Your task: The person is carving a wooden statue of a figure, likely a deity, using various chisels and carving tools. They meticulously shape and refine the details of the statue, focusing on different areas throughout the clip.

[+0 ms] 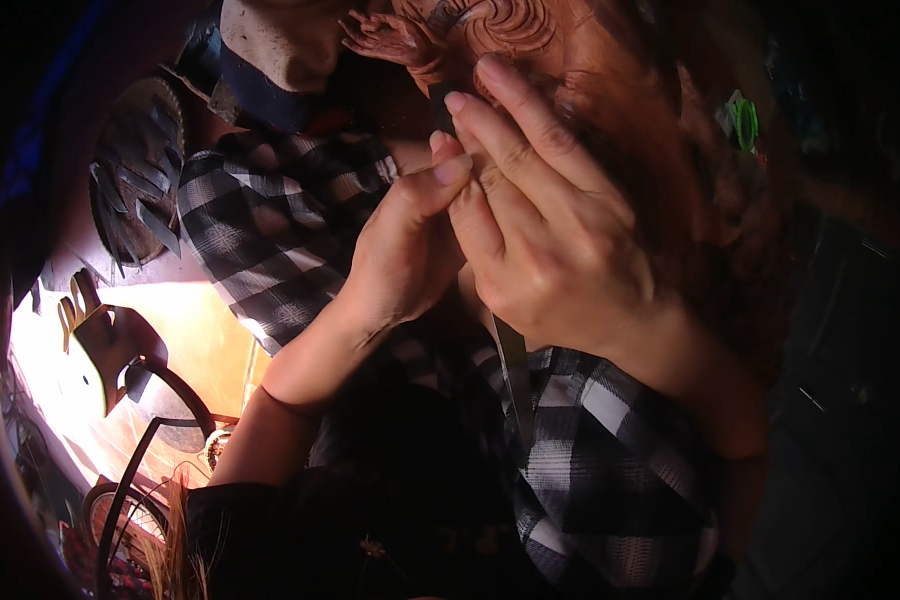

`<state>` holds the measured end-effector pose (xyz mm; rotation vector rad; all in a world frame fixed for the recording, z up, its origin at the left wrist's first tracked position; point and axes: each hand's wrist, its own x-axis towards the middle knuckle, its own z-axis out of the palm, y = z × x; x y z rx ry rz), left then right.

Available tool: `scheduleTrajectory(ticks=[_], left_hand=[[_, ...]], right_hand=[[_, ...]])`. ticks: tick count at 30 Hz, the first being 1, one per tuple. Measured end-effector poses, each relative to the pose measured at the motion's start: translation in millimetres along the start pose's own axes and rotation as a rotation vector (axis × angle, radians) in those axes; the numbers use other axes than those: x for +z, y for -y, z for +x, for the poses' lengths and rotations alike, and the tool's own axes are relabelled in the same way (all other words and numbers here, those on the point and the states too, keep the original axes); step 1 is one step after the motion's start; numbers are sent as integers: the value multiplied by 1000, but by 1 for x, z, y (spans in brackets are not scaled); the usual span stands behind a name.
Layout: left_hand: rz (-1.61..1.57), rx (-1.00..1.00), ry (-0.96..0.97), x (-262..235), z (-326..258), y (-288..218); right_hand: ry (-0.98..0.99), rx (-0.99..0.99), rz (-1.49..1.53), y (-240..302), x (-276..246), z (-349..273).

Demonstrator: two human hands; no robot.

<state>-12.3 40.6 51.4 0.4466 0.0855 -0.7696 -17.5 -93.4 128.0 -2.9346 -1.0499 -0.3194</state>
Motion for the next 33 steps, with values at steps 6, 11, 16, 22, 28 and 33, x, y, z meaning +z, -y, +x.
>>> scheduleTrajectory(ticks=[6, 11, 16, 22, 28, 33], left_hand=[[15, -14, 83, -10, -3, 0], [567, 402, -16, -31, -6, -19], [1392, 1328, -164, -48, 8, -10], [1269, 1453, -331, -31, 28, -5], [1286, 1418, -560, -29, 30, 7], [1308, 1410, -488, -36, 35, 1]], right_hand=[[3, -3, -56, 7, 1, 2], [-146, -83, -51, 0, -3, 3], [-142, -189, 81, 5, 3, 0], [-30, -310, 682, 7, 27, 8], [26, -399, 675, 2, 37, 19], [12, -374, 678, 0, 44, 24]])
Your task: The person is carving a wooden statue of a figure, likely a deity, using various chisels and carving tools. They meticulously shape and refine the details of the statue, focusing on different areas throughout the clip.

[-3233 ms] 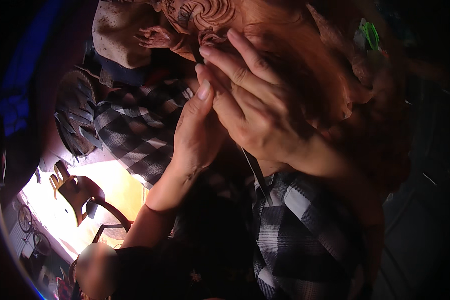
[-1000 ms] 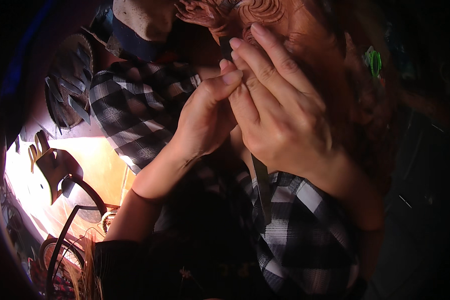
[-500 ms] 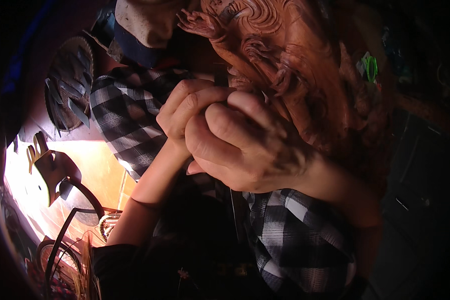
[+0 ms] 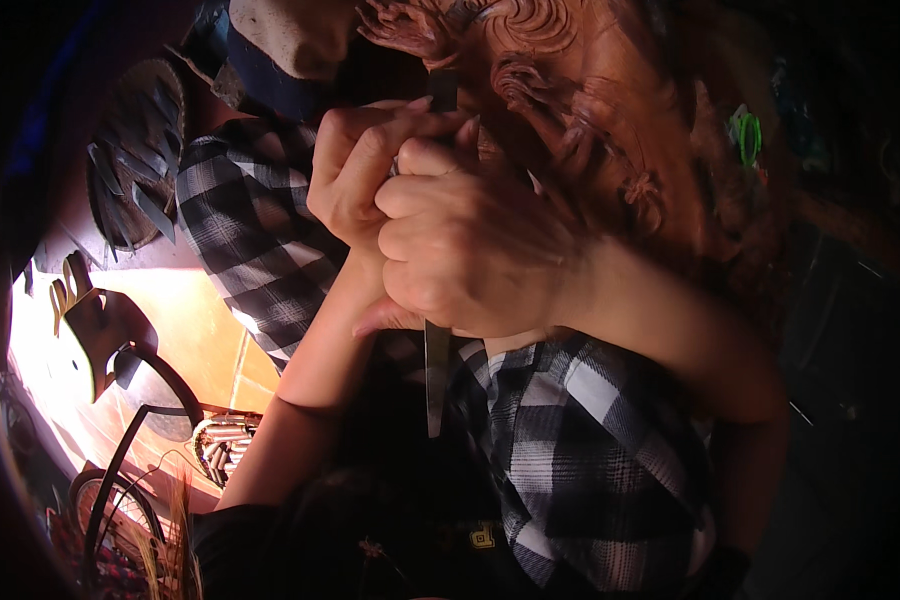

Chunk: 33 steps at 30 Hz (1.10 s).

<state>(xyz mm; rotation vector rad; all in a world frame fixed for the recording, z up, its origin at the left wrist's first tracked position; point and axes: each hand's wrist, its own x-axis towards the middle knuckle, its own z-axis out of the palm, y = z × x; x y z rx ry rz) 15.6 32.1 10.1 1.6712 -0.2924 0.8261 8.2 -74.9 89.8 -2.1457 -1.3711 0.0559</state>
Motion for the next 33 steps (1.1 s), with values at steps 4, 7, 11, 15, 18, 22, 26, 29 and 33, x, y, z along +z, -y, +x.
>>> scheduleTrajectory(ticks=[4, 7, 11, 15, 18, 22, 26, 29, 33], left_hand=[[17, 0, 20, 0, -4, 1], [38, -21, 23, -3, -2, -1], [-4, -50, -12, 0, -5, -1], [-75, -89, -19, 1, 0, 5], [-115, -121, -2, -3, -3, 6], [-135, -117, 12, -6, -3, 9], [-116, -140, -17, -1, 4, 8], [-88, -104, -41, -3, -5, 13], [-76, -97, -22, 2, -1, 12]], right_hand=[[19, -4, -20, 1, 6, -6], [31, 20, -19, 3, -4, 3], [30, 20, -59, 5, 10, 0], [-70, 56, -54, 7, 6, 17], [-65, 76, -118, 6, 21, 16], [-57, 133, -108, 11, 20, 21], [-53, 116, -106, 8, 17, 25], [-79, 115, -120, 5, 33, 22], [-100, 119, -134, 8, 23, 21]])
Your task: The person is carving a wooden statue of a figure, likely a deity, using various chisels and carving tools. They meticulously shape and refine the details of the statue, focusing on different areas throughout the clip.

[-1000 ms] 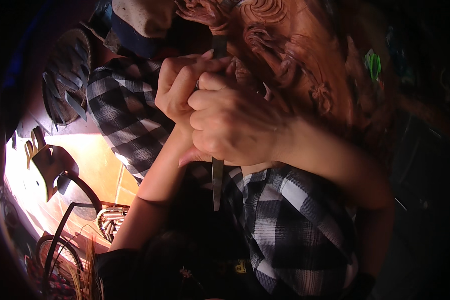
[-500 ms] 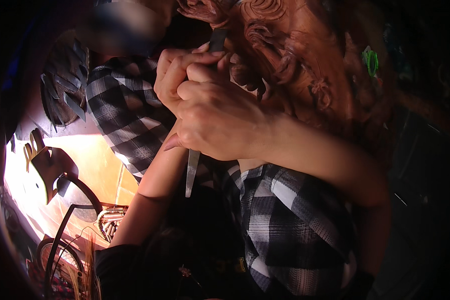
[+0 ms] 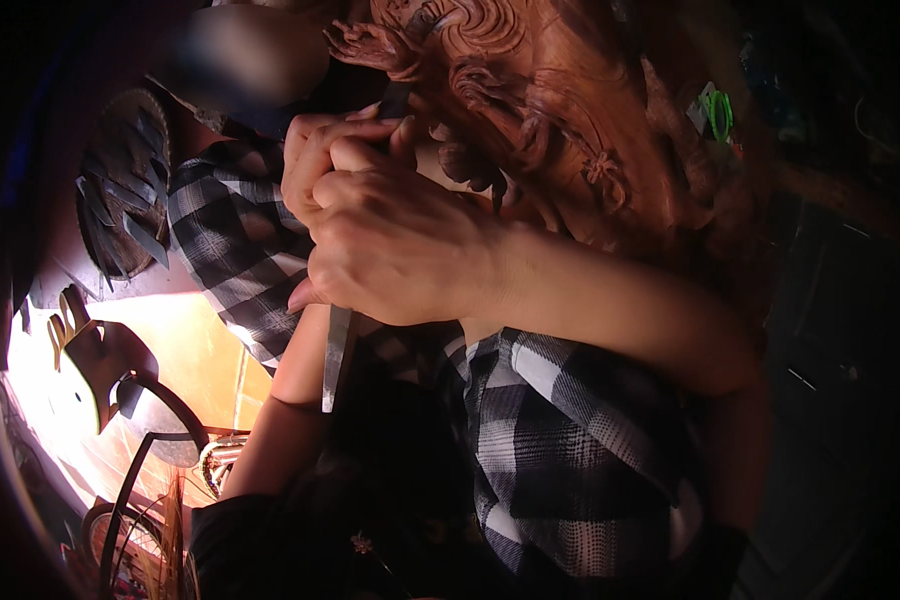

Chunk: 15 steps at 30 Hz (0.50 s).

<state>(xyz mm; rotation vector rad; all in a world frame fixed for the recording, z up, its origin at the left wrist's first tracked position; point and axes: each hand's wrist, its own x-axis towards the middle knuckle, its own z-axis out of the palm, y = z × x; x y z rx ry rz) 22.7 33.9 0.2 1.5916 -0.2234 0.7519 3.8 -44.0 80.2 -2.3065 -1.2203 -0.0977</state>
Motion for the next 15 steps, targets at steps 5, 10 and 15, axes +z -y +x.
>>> scheduleTrajectory(ticks=[5, 10, 15], left_hand=[[-4, 30, -8, -3, -4, 2], [63, 32, -31, -3, -1, -8], [58, 41, -35, 5, -3, -11]], right_hand=[[3, -60, 74, -9, 3, -11], [12, -96, 193, -8, -14, -7], [97, -81, 80, -9, -20, -16]])
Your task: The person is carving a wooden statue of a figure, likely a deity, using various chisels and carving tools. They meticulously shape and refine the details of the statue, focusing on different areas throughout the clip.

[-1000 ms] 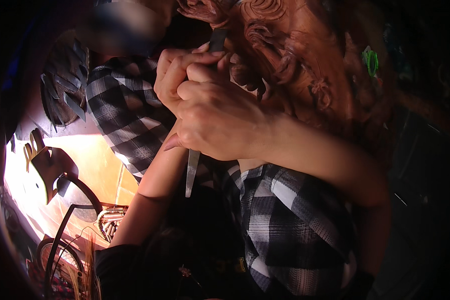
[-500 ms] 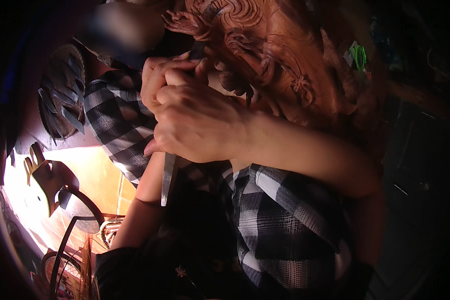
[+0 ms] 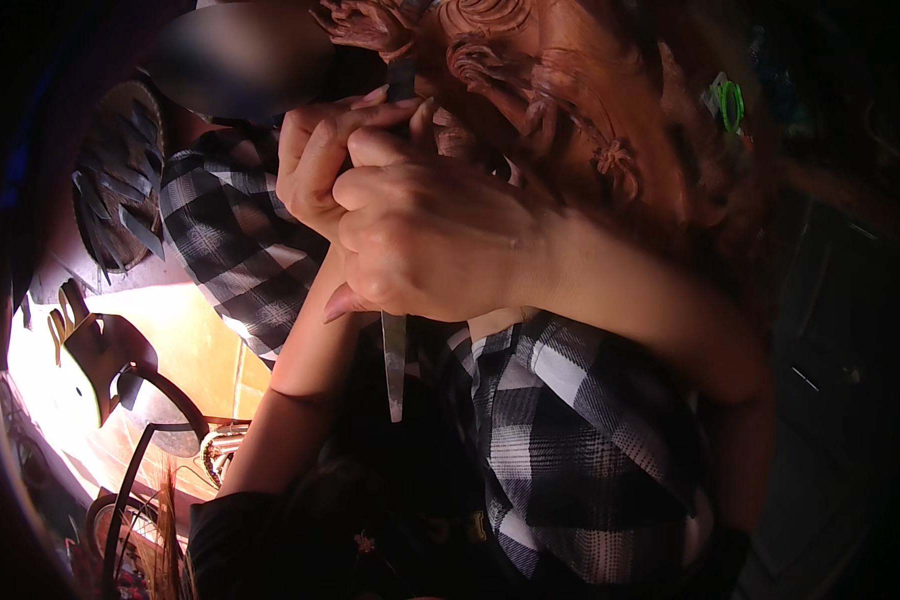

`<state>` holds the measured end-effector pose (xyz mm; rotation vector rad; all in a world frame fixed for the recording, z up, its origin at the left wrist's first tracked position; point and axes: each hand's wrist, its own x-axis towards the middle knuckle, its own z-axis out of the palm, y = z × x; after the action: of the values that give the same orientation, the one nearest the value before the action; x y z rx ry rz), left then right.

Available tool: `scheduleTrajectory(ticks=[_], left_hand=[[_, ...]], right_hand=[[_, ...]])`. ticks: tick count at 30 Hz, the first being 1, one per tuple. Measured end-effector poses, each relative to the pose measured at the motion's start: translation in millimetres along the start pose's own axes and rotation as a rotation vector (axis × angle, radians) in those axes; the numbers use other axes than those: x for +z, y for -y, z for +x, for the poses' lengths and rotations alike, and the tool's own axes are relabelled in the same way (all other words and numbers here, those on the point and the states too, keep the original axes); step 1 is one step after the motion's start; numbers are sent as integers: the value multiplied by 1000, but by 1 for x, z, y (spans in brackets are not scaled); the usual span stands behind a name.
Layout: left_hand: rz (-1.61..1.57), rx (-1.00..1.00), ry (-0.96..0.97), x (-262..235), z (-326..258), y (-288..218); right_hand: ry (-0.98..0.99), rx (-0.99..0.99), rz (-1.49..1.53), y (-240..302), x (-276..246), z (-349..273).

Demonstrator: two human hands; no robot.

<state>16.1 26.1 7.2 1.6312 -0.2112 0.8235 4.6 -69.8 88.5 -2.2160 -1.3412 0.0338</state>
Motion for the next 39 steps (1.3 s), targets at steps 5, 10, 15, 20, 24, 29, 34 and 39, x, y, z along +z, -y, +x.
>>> scheduleTrajectory(ticks=[5, 10, 15, 20, 24, 29, 34, 39], left_hand=[[24, 29, 40, -5, -5, 2], [69, 68, 60, -4, -1, 0], [150, 47, 117, -7, 11, -11], [148, 98, 130, -7, 7, -4], [152, 117, 121, -6, 6, -4], [161, 94, 154, -8, 16, -10], [145, 74, 171, -8, 13, -9], [143, 62, 159, -9, 14, -5]], right_hand=[[-36, -64, 42, -4, 8, -9], [-51, -140, 96, -12, 4, -14], [-108, -186, 122, -14, -11, -12], [-85, -165, 136, -17, -10, -15], [-77, -138, 161, -15, -6, -18], [-89, -167, 124, -13, -20, -11], [-91, -149, 175, -16, -10, -15], [-102, -156, 186, -18, -5, -11]])
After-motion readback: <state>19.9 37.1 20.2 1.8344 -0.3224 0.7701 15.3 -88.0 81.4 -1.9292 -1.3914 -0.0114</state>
